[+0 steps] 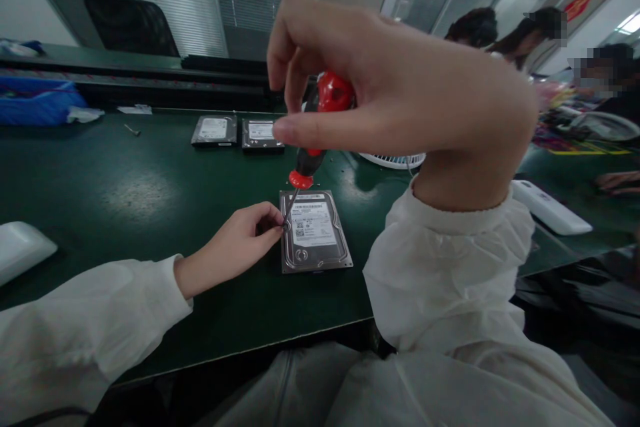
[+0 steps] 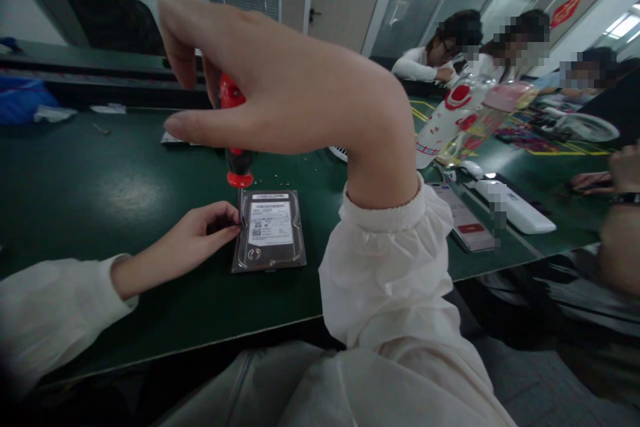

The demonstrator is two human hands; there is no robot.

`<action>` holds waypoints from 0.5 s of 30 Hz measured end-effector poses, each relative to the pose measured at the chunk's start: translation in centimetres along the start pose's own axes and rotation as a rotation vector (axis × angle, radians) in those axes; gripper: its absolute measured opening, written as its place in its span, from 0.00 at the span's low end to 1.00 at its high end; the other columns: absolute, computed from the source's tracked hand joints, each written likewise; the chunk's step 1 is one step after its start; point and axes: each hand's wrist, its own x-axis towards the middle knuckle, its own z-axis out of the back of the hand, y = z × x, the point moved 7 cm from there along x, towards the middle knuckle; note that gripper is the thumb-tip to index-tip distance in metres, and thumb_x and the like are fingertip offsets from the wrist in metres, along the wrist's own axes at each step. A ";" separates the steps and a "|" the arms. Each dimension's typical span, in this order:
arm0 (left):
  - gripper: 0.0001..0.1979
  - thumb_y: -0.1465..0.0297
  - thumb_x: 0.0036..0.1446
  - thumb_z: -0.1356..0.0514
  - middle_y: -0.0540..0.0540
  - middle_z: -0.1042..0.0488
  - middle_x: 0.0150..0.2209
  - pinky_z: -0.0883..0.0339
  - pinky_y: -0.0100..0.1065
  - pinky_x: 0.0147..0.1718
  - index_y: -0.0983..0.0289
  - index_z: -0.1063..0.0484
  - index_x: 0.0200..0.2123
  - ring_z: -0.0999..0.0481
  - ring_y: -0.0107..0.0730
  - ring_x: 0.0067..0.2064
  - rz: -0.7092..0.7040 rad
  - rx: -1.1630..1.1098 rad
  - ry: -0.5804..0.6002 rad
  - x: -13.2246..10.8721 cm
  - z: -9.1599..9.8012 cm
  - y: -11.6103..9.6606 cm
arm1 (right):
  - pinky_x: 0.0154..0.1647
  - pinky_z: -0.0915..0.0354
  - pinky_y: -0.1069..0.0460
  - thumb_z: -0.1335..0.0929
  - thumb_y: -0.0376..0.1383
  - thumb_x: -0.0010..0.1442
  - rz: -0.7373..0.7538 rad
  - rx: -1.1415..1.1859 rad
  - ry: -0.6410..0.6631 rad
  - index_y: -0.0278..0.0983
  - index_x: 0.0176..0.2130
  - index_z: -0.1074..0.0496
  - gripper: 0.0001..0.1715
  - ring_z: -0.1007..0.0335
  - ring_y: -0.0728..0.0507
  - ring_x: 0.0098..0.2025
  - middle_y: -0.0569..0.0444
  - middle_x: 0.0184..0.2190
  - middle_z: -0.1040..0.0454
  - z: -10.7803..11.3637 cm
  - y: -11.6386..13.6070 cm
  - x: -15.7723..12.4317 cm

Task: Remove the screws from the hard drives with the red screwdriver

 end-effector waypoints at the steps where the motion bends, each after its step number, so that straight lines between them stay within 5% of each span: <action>1: 0.09 0.61 0.62 0.41 0.51 0.24 0.35 0.32 0.38 0.38 0.61 0.29 0.37 0.24 0.38 0.37 -0.001 0.001 0.000 0.0 0.0 0.0 | 0.44 0.35 0.54 0.36 0.48 0.66 -0.041 -0.012 -0.010 0.32 0.51 0.35 0.24 0.31 0.50 0.46 0.49 0.52 0.30 0.0 -0.2 0.0; 8: 0.09 0.61 0.62 0.41 0.51 0.24 0.35 0.32 0.38 0.37 0.61 0.30 0.36 0.25 0.37 0.37 0.002 0.017 -0.006 -0.1 0.0 -0.1 | 0.44 0.37 0.55 0.32 0.34 0.56 0.092 0.017 -0.012 0.27 0.50 0.35 0.23 0.33 0.51 0.45 0.50 0.48 0.30 0.0 0.4 0.1; 15: 0.09 0.61 0.61 0.41 0.52 0.23 0.36 0.31 0.38 0.39 0.60 0.29 0.36 0.24 0.38 0.38 -0.008 0.006 -0.003 0.0 0.0 0.0 | 0.45 0.35 0.53 0.35 0.45 0.64 -0.035 -0.025 -0.038 0.31 0.50 0.34 0.22 0.30 0.49 0.46 0.50 0.50 0.29 0.2 -0.1 0.2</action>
